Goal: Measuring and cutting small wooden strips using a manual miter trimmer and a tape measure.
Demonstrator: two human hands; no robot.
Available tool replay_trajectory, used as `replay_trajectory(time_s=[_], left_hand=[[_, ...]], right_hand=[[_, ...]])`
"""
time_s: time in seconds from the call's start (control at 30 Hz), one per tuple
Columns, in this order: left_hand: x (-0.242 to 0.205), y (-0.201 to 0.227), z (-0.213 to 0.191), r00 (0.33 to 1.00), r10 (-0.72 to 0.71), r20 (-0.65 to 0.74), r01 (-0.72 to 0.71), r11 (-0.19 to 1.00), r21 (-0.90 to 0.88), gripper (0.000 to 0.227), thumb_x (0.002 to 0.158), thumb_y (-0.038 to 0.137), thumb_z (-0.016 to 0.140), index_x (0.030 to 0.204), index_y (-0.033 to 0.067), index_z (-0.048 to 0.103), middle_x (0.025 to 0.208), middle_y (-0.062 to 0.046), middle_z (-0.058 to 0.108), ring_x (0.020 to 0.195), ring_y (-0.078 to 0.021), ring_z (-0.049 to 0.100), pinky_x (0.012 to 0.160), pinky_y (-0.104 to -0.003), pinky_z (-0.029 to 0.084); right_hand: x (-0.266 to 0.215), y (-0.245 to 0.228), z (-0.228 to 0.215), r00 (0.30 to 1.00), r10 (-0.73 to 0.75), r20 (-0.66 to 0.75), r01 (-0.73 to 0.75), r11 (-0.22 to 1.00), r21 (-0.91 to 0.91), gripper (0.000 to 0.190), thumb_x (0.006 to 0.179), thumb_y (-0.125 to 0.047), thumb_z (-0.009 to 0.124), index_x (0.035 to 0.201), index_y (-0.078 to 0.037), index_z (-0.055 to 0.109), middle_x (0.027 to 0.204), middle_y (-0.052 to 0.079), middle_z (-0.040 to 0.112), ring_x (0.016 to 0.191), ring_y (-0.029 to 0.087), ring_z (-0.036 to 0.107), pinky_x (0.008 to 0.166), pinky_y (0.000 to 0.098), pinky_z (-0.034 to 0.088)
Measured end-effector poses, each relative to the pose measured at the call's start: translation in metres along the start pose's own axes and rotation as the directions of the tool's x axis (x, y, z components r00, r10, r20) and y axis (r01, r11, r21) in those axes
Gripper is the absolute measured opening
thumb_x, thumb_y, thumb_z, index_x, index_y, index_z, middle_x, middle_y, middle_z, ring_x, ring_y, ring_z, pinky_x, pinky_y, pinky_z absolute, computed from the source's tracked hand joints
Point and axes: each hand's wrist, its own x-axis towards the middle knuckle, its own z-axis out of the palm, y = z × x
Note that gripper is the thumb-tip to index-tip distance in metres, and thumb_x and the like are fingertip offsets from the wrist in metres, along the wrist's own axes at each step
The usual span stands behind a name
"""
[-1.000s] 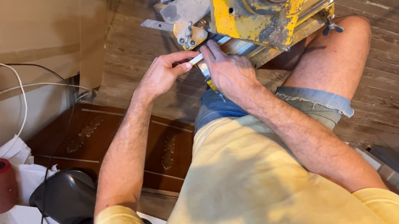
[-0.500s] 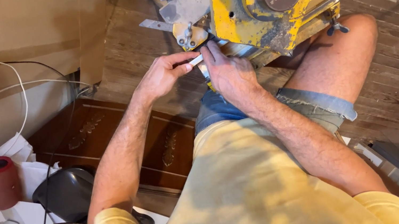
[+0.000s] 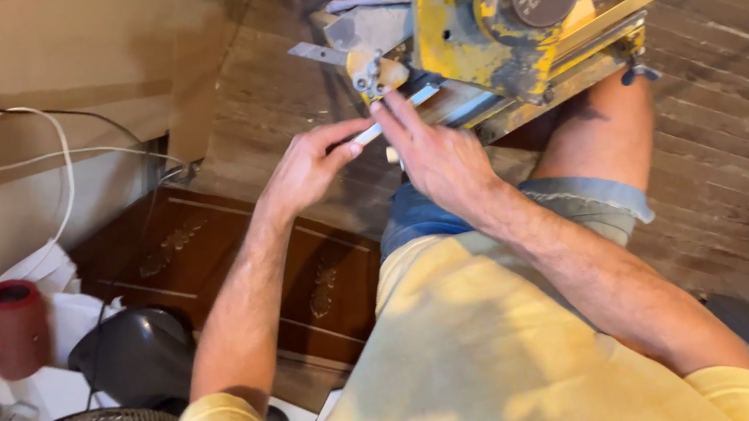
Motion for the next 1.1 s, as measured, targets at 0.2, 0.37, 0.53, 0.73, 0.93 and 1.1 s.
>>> replay_trajectory(time_s=[0.2,0.37,0.53,0.73,0.93,1.1], left_hand=[[-0.084,0.013,0.003,0.872,0.424,-0.245,-0.132,0.686,0.716,0.032,0.107,0.029,0.056,0.137,0.0233,0.064,0.118,-0.006,0.064,0.094,-0.0282,0.059,0.085,-0.038,0.054],[-0.103,0.037,0.008,0.616,0.749,-0.245,-0.094,0.379,0.921,0.027,0.108,0.028,0.055,0.126,0.0187,0.073,0.115,-0.013,0.067,0.087,-0.0269,0.062,0.080,-0.035,0.054],[-0.099,0.050,0.024,0.494,0.833,-0.249,-0.063,0.319,0.946,0.026,0.107,0.027,0.055,0.121,0.0186,0.076,0.111,-0.016,0.069,0.086,-0.0280,0.064,0.080,-0.036,0.057],[-0.094,0.058,0.062,0.445,0.837,-0.318,-0.071,0.388,0.919,0.038,0.104,0.026,0.063,0.129,-0.0021,0.067,0.111,-0.022,0.071,0.084,-0.0340,0.066,0.078,-0.041,0.058],[-0.087,0.102,0.111,0.370,0.895,-0.247,-0.117,0.309,0.944,0.037,0.104,0.022,0.061,0.126,-0.0074,0.067,0.107,-0.023,0.071,0.083,-0.0344,0.065,0.079,-0.041,0.059],[-0.062,0.152,0.175,0.389,0.915,-0.106,-0.267,0.222,0.938,0.034,0.105,0.020,0.059,0.123,-0.0078,0.068,0.106,-0.023,0.071,0.084,-0.0335,0.066,0.080,-0.041,0.060]], right_hand=[[-0.064,-0.008,0.036,0.884,-0.281,-0.372,0.389,0.886,0.253,0.021,0.105,-0.028,0.053,0.118,-0.021,0.067,0.104,-0.003,0.069,0.079,0.019,0.075,0.064,0.0345,0.062],[-0.072,-0.002,-0.011,0.935,-0.188,-0.300,0.341,0.704,0.623,0.016,0.099,-0.012,0.063,0.108,-0.009,0.076,0.083,0.008,0.073,0.065,0.025,0.071,0.056,0.0352,0.057],[-0.090,0.013,-0.015,0.962,-0.079,-0.263,0.252,0.637,0.729,0.013,0.095,-0.015,0.069,0.102,-0.012,0.080,0.077,0.006,0.076,0.051,0.020,0.068,0.049,0.0318,0.054],[-0.116,0.042,-0.004,0.997,0.048,-0.061,0.029,0.499,0.866,0.016,0.090,-0.009,0.071,0.103,-0.007,0.080,0.072,0.013,0.076,0.037,0.015,0.062,0.036,0.0271,0.050],[-0.141,0.090,0.004,0.986,0.159,-0.044,0.016,0.174,0.985,0.035,0.093,-0.008,0.071,0.125,0.004,0.064,0.089,0.020,0.074,0.043,0.017,0.063,0.038,0.0293,0.054],[-0.203,0.144,-0.017,0.969,0.236,-0.075,0.060,0.069,0.996,0.039,0.097,-0.019,0.068,0.130,0.002,0.062,0.098,0.019,0.069,0.048,0.016,0.061,0.039,0.0321,0.058]])
